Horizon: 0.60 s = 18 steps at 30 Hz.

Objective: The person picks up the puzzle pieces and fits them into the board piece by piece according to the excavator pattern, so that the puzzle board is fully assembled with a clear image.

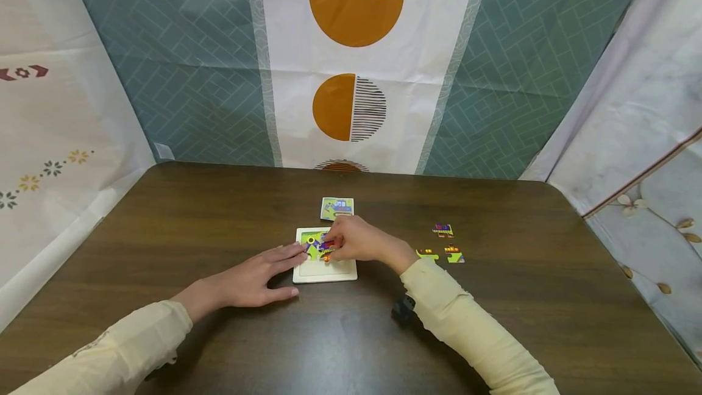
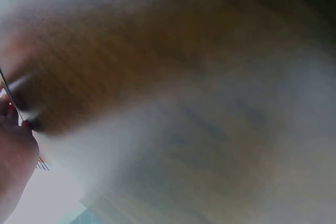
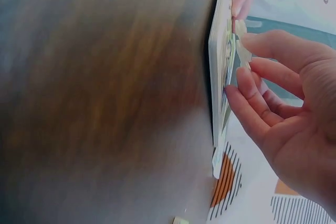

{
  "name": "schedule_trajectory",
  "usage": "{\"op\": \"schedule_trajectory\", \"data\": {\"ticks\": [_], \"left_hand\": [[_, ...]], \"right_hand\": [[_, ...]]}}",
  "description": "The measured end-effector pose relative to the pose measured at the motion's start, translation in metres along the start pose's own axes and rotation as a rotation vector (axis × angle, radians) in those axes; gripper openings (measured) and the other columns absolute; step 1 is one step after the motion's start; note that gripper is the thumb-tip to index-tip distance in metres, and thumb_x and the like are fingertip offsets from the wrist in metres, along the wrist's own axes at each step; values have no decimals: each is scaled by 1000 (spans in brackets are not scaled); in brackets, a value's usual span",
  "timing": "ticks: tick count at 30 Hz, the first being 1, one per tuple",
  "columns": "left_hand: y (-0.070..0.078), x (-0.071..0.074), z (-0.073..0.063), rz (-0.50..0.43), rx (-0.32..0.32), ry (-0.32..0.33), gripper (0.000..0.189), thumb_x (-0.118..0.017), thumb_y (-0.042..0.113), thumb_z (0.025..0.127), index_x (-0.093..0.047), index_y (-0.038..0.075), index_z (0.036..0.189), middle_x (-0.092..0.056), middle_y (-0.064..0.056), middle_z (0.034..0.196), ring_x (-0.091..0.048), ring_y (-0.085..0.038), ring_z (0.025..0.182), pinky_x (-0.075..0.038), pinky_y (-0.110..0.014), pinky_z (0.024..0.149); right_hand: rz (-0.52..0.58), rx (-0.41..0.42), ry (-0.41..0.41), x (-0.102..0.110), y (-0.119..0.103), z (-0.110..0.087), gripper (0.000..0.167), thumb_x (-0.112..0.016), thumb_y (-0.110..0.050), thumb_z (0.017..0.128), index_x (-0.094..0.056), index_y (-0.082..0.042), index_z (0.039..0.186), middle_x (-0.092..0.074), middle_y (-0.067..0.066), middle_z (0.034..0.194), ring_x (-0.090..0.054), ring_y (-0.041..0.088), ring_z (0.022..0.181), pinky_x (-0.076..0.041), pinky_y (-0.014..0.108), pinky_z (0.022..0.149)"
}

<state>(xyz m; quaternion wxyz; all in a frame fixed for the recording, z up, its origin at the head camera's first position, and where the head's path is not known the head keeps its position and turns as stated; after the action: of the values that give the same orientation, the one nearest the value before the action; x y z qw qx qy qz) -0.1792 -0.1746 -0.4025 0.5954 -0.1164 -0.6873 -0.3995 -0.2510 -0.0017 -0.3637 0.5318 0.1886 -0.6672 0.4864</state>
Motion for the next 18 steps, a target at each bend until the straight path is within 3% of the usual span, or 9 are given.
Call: {"op": "schedule_trajectory", "data": {"ticks": [6, 18], "left_hand": [[-1, 1, 0, -5, 1, 3, 70, -55, 52, 94, -44, 4, 145, -33, -10, 154, -27, -33, 141, -30, -54, 108], [3, 4, 2, 53, -12, 23, 68, -56, 50, 94, -47, 3, 142, -37, -12, 151, -33, -33, 138, -33, -51, 107]], "right_hand": [[-13, -2, 3, -2, -6, 5, 25, -79, -11, 79, -75, 1, 101, -60, 4, 79, -52, 15, 78, -42, 20, 65], [-21, -53, -22, -3, -6, 11, 23, -80, -9, 77, -76, 0, 98, -59, -1, 67, -47, 9, 66, -39, 18, 55]]}}
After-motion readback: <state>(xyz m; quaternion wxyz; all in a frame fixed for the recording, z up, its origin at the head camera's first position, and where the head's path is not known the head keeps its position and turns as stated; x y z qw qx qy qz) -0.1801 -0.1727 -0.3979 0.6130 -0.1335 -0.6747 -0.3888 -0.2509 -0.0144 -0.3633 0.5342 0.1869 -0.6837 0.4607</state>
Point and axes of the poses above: each hand's wrist, its own z-axis towards the middle knuckle, its own x-axis out of the back of the hand, y = z × x, the point moved 5 cm from there along z, towards the middle knuckle
